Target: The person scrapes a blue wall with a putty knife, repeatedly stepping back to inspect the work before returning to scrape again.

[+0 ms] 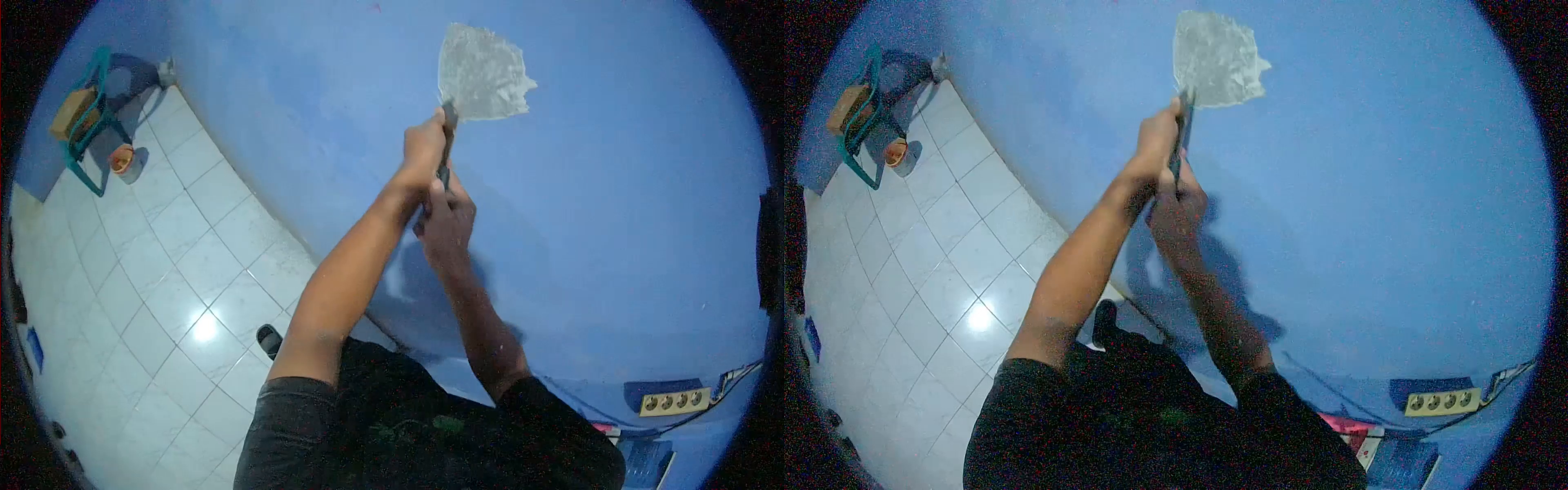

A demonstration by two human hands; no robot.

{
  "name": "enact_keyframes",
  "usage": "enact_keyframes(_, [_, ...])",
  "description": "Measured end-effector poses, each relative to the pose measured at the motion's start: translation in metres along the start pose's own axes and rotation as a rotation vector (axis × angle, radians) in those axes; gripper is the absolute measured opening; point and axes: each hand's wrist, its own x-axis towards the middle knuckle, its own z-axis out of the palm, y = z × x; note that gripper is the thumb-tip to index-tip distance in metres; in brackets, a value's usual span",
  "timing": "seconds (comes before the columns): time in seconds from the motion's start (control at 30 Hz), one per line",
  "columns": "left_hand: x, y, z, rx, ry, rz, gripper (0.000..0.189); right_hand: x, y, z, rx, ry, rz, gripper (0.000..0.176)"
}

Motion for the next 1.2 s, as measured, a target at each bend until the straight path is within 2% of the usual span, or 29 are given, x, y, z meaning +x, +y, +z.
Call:
enact_keyframes(0.07, [-0.003,-0.001,0.002,0.025,-0.006,0.042,0.045,-0.002,0.001,-0.002,-0.035,0.039,-0.023,0.036])
enact_keyframes(0.2, [0.003,0.003,-0.003,0.056,-0.030,-0.008,0.047,-0.004,0.003,-0.003,0.011,0.015,0.057,0.044])
enact_keyframes(0.23, [0.012,-0.009,-0.005,0.187,-0.065,0.196,0.049,-0.006,0.010,-0.007,-0.002,0.023,0.014,0.043])
enact_keyframes(0.27, [0.017,-0.004,-0.003,0.182,-0.062,0.218,0.049,0.000,0.005,-0.004,-0.005,0.022,-0.022,0.043])
enact_keyframes(0.3, [0.021,-0.003,0.001,0.165,-0.004,0.210,0.050,0.006,0.002,-0.002,-0.007,0.021,-0.057,0.043])
enact_keyframes(0.33, [0.023,-0.009,0.002,0.150,0.052,0.185,0.051,0.007,-0.001,-0.003,-0.068,0.009,0.033,0.043])
enact_keyframes(0.4, [0.015,0.001,0.001,0.124,-0.003,0.204,0.052,0.010,0.000,-0.004,-0.138,0.000,0.132,0.043])
enact_keyframes(0.47, [0.002,0.008,-0.003,0.089,-0.030,-0.039,0.051,0.007,0.010,0.000,-0.108,0.042,-0.042,0.043])
enact_keyframes(0.5, [0.012,-0.003,-0.001,0.139,0.008,0.040,0.050,0.008,0.011,0.002,-0.097,0.048,-0.110,0.043])
enact_keyframes(0.6, [0.017,-0.002,-0.001,0.171,-0.014,0.097,0.050,0.006,0.007,0.000,-0.120,0.062,-0.026,0.044])
enact_keyframes(0.63, [0.018,0.000,-0.001,0.069,-0.019,0.048,0.053,0.013,0.005,0.003,-0.136,0.042,-0.077,0.044])
enact_keyframes(0.77, [0.008,-0.001,-0.007,0.079,-0.072,0.008,0.052,0.003,0.014,0.000,-0.160,0.066,-0.078,0.044])
enact_keyframes(0.83, [0.014,-0.013,0.003,0.179,0.024,0.153,0.051,0.005,0.015,-0.004,-0.193,0.083,-0.063,0.044])
enact_keyframes(0.87, [0.015,-0.008,0.004,0.177,0.022,0.157,0.051,0.005,0.015,-0.008,-0.229,0.094,-0.047,0.044])
enact_keyframes(0.93, [0.011,0.005,0.001,0.044,-0.041,0.038,0.050,0.011,0.016,0.000,-0.131,0.067,-0.060,0.043])
enact_keyframes(1.0, [0.004,-0.003,-0.003,0.082,-0.055,-0.010,0.051,0.001,0.018,-0.001,-0.029,0.052,-0.060,0.042])
enact_keyframes(1.07, [0.011,-0.010,0.001,0.157,0.019,0.215,0.049,0.000,0.016,-0.002,0.017,0.076,-0.010,0.042])
enact_keyframes(1.1, [0.011,-0.011,0.002,0.124,0.025,0.243,0.048,0.003,0.016,-0.002,0.017,0.084,-0.039,0.040])
enact_keyframes(1.13, [0.015,-0.011,0.003,0.124,0.019,0.241,0.048,0.004,0.018,-0.003,0.014,0.091,-0.040,0.040])
enact_keyframes(1.2, [0.009,0.006,0.000,0.032,-0.053,-0.008,0.049,0.005,0.002,0.004,0.074,0.058,0.065,0.037])
